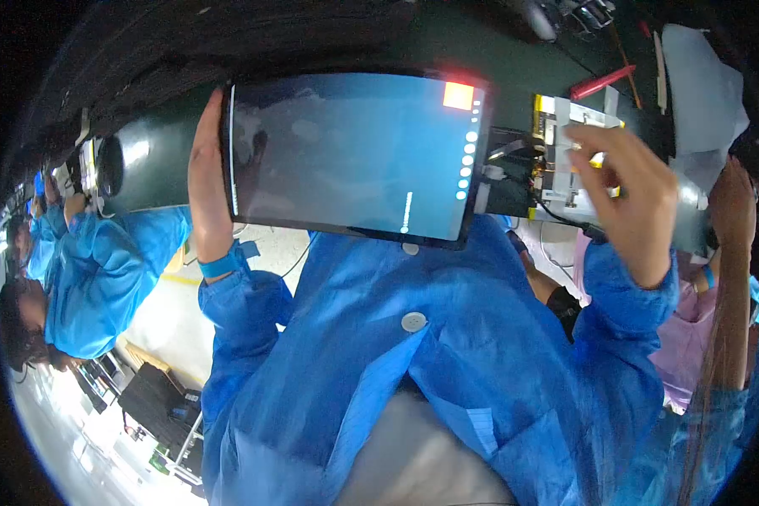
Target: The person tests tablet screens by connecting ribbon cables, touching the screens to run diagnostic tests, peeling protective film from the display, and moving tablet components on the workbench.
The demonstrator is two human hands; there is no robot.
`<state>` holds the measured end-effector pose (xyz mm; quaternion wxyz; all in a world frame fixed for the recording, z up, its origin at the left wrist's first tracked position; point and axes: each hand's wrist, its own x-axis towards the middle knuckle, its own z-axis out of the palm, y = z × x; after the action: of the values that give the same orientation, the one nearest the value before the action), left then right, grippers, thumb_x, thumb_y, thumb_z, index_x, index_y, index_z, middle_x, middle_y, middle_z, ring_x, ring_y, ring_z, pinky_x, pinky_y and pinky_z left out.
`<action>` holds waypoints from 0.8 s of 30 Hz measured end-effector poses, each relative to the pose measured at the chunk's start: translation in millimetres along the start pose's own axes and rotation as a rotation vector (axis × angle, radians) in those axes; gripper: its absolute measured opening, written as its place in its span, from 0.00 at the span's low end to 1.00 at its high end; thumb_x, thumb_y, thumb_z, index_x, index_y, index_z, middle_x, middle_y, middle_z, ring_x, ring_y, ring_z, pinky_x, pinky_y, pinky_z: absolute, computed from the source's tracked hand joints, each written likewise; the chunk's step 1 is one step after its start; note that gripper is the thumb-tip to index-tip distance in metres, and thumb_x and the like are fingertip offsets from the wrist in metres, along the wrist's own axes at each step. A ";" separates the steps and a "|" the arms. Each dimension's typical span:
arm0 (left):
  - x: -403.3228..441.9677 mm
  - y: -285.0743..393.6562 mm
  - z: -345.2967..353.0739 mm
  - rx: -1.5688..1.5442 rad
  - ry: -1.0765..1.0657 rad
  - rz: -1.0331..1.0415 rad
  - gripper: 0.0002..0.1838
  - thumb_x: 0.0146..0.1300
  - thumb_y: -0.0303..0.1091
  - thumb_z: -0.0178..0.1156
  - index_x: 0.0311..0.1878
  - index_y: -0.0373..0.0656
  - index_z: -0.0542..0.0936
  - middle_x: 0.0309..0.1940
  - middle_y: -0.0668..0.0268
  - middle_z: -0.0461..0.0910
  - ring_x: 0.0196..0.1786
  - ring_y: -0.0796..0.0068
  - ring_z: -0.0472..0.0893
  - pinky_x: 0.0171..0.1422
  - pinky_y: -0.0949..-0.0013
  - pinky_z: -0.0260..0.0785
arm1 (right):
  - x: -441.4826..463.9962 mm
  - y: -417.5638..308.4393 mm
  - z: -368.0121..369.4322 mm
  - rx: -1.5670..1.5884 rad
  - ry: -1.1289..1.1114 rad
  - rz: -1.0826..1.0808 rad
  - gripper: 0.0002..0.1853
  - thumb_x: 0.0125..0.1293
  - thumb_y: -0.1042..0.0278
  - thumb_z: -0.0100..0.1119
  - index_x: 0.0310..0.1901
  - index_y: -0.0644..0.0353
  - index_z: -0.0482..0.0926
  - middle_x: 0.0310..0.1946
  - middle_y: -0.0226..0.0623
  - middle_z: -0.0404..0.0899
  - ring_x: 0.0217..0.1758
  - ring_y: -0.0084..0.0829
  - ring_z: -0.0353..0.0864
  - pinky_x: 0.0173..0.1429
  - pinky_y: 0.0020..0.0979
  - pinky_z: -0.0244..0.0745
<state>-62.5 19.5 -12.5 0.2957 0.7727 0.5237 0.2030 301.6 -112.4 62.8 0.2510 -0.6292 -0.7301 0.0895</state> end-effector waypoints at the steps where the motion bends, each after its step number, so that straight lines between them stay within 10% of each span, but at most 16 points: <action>1: -3.1 0.4 0.6 -0.045 0.005 -0.011 0.28 0.69 0.35 0.31 0.69 0.32 0.50 0.72 0.59 0.49 0.74 0.72 0.46 0.76 0.67 0.31 | 4.1 -1.6 -4.6 0.048 -0.007 0.058 0.07 0.54 0.72 0.63 0.36 0.61 0.80 0.28 0.36 0.79 0.20 0.28 0.75 0.26 0.27 0.70; 4: -8.7 4.1 6.4 -0.692 0.038 0.011 0.28 0.70 0.37 0.33 0.69 0.31 0.53 0.71 0.58 0.51 0.74 0.70 0.47 0.76 0.67 0.33 | 11.9 3.0 -11.2 0.018 -0.077 0.145 0.10 0.57 0.74 0.60 0.41 0.62 0.79 0.30 0.37 0.78 0.23 0.28 0.74 0.29 0.26 0.69; 5: -13.7 11.5 7.1 -0.623 0.113 -0.024 0.27 0.69 0.40 0.38 0.67 0.35 0.60 0.66 0.58 0.61 0.68 0.65 0.62 0.72 0.70 0.50 | 13.5 1.5 -12.9 -0.029 -0.118 0.156 0.11 0.57 0.74 0.59 0.42 0.62 0.78 0.31 0.37 0.78 0.25 0.29 0.75 0.31 0.26 0.70; 15: -12.4 7.0 6.7 -0.440 0.155 -0.045 0.27 0.65 0.39 0.46 0.65 0.37 0.65 0.66 0.58 0.63 0.68 0.65 0.61 0.72 0.70 0.47 | -25.3 -65.3 -65.6 -0.109 -0.457 0.366 0.20 0.55 0.76 0.57 0.51 0.64 0.74 0.43 0.47 0.75 0.42 0.38 0.77 0.46 0.33 0.72; 24: -14.8 18.0 2.9 -0.550 0.143 -0.096 0.28 0.61 0.34 0.47 0.65 0.37 0.64 0.66 0.57 0.62 0.70 0.64 0.58 0.73 0.69 0.44 | 66.6 47.0 -21.5 -0.180 -0.096 -0.072 0.26 0.58 0.69 0.59 0.59 0.61 0.67 0.59 0.46 0.66 0.59 0.44 0.70 0.60 0.35 0.67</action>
<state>-53.8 0.0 -2.7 0.4660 0.6216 0.5042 0.3772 347.5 -43.2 77.2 0.1615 -0.6174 -0.7686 0.0444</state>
